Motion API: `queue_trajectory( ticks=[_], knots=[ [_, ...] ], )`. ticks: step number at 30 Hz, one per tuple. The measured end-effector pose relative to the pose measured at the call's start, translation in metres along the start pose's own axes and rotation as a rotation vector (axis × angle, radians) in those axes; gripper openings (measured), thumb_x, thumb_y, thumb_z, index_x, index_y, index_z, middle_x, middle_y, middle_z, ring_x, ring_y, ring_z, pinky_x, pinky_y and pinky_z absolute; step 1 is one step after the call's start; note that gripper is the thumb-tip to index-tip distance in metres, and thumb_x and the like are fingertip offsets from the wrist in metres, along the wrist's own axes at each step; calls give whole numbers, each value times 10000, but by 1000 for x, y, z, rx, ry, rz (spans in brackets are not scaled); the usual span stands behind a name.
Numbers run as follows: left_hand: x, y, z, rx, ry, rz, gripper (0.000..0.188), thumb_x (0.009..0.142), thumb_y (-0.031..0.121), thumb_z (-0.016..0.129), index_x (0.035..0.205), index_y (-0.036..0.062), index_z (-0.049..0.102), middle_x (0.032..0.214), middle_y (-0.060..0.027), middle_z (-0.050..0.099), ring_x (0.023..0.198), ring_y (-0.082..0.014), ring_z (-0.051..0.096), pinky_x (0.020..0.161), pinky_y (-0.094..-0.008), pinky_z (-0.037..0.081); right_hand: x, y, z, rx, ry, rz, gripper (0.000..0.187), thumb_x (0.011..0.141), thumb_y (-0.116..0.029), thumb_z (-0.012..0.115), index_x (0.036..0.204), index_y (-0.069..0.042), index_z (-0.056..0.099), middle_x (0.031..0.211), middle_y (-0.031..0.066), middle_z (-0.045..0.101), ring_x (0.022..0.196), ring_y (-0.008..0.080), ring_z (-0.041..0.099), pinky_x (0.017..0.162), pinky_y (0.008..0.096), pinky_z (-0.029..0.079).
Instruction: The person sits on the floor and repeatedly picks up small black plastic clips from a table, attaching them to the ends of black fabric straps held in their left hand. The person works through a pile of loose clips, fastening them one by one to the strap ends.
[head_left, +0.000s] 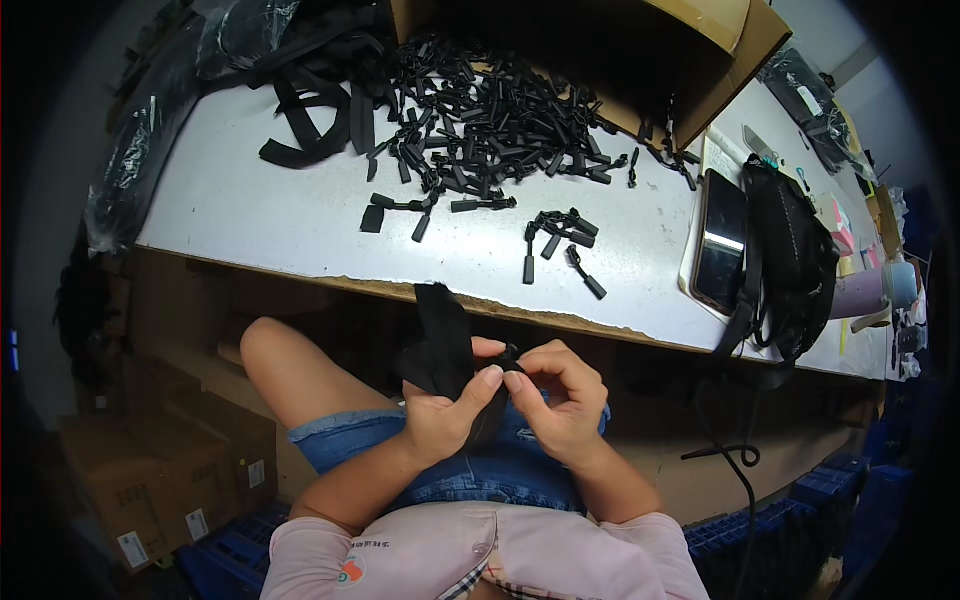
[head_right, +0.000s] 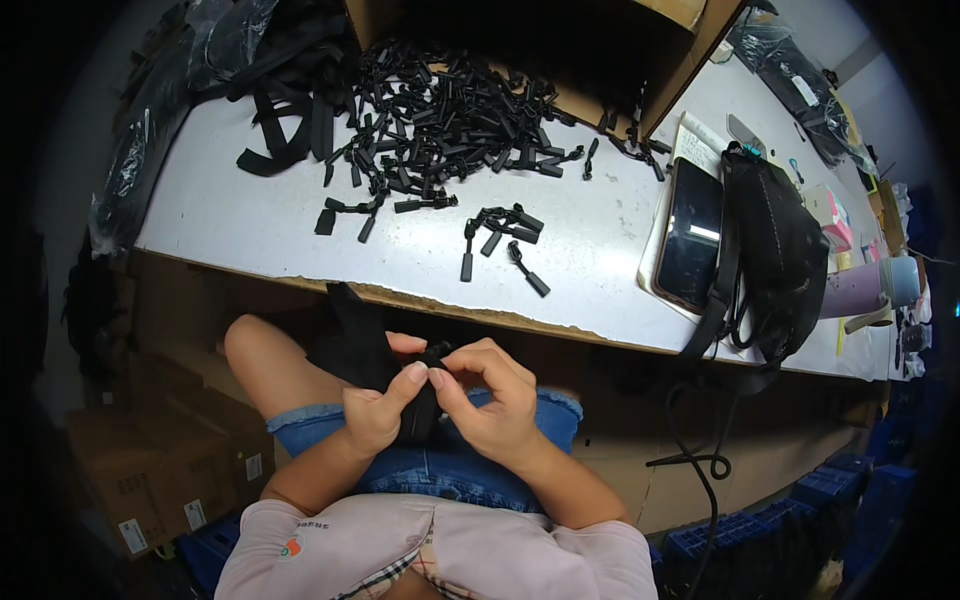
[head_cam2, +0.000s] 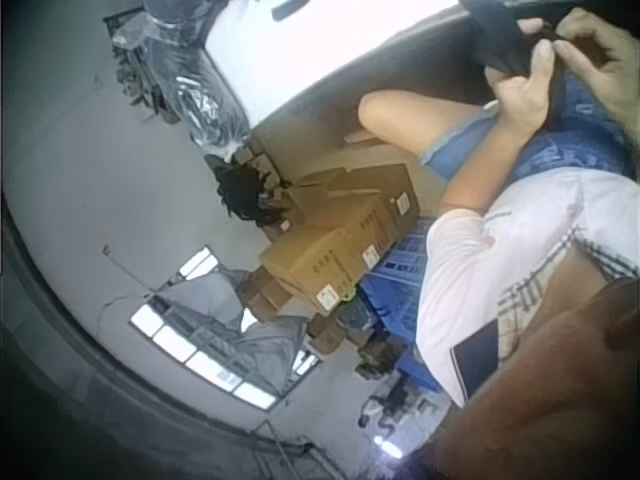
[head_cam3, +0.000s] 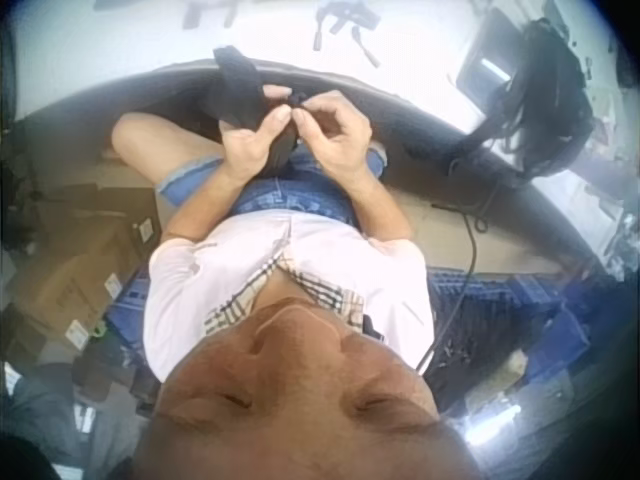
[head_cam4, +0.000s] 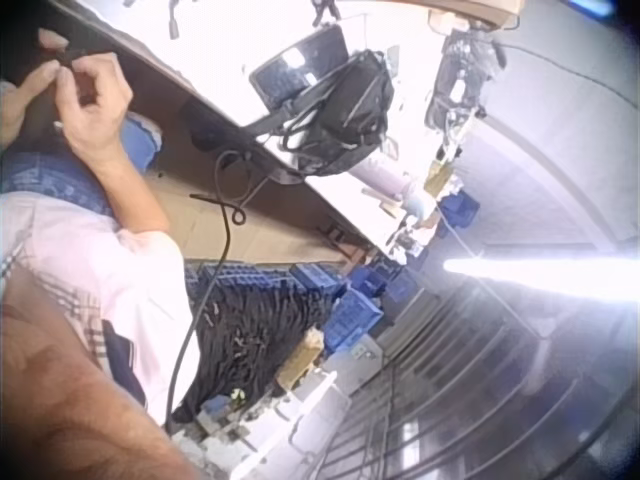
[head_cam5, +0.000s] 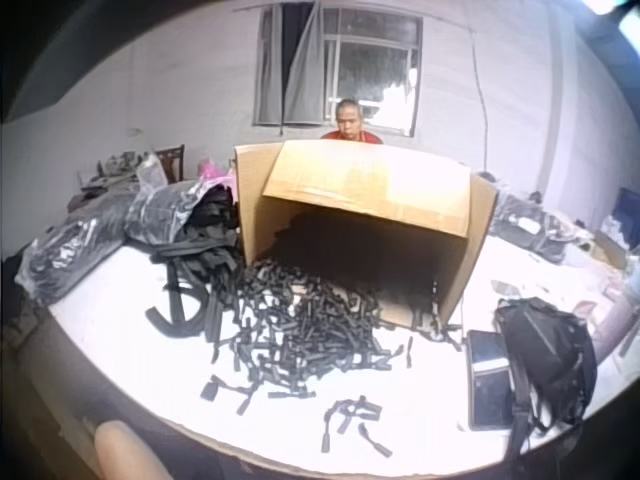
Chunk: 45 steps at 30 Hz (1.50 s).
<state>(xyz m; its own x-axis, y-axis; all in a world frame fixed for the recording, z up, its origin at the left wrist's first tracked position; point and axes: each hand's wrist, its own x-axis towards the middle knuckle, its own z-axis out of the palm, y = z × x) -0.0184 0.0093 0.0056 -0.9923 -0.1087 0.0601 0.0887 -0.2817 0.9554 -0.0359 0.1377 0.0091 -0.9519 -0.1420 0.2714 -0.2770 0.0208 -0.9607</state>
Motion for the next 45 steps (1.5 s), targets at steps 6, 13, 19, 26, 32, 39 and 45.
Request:
queue_trajectory(
  ticks=[6, 13, 19, 26, 32, 39, 45],
  knots=[
    [2, 6, 1, -187, -31, -101, 153, 783, 31, 557, 931, -6, 552, 809, -58, 570, 596, -76, 532, 524, -184, 438, 1, 6, 5, 536, -23, 361, 68, 748, 3, 586, 784, 20, 531, 682, 28, 504, 510, 53, 449, 430, 174, 356],
    [1, 4, -7, -92, -100, -196, 158, 762, 49, 569, 906, -15, 564, 826, -59, 540, 549, -41, 461, 451, -154, 354, 7, 9, -13, 739, -202, 638, 75, 764, -36, 570, 756, 5, 508, 658, 31, 477, 476, 44, 389, 403, 176, 300],
    [4, 5, -2, -53, -43, -154, 165, 789, 40, 544, 942, -15, 572, 796, -33, 577, 632, -31, 496, 551, -157, 397, -2, 13, 5, 173, -8, 103, 56, 756, 9, 568, 771, 12, 514, 696, 37, 489, 483, 41, 413, 415, 170, 323],
    [0, 8, 0, 43, -11, -157, 161, 793, 40, 537, 944, -7, 568, 738, -7, 561, 579, -18, 463, 512, -158, 374, -4, 17, 6, 202, -52, 99, 33, 782, -1, 541, 789, 14, 513, 702, 31, 482, 529, 35, 427, 445, 169, 336],
    [2, 9, -6, 97, -87, -95, 151, 801, 74, 554, 934, 3, 565, 637, 15, 533, 501, -1, 425, 447, -153, 336, -5, 16, 2, 456, -123, 322, 48, 799, -29, 533, 812, 13, 513, 723, 26, 474, 553, 42, 412, 476, 170, 344],
    [3, 11, -14, -12, -92, -279, 152, 816, 142, 564, 880, 4, 560, 695, -5, 541, 533, -10, 442, 457, -159, 348, 1, 6, 4, 97, -41, 30, 78, 767, -29, 576, 819, 13, 535, 704, 22, 480, 547, 34, 405, 477, 174, 328],
    [0, 0, -14, 78, -60, -102, 147, 841, 149, 526, 888, 10, 543, 698, -5, 531, 588, -35, 467, 501, -172, 375, 8, 11, -9, 52, -533, 174, 126, 704, -15, 617, 804, 17, 547, 656, 40, 497, 522, 66, 440, 452, 187, 336]
  ],
)
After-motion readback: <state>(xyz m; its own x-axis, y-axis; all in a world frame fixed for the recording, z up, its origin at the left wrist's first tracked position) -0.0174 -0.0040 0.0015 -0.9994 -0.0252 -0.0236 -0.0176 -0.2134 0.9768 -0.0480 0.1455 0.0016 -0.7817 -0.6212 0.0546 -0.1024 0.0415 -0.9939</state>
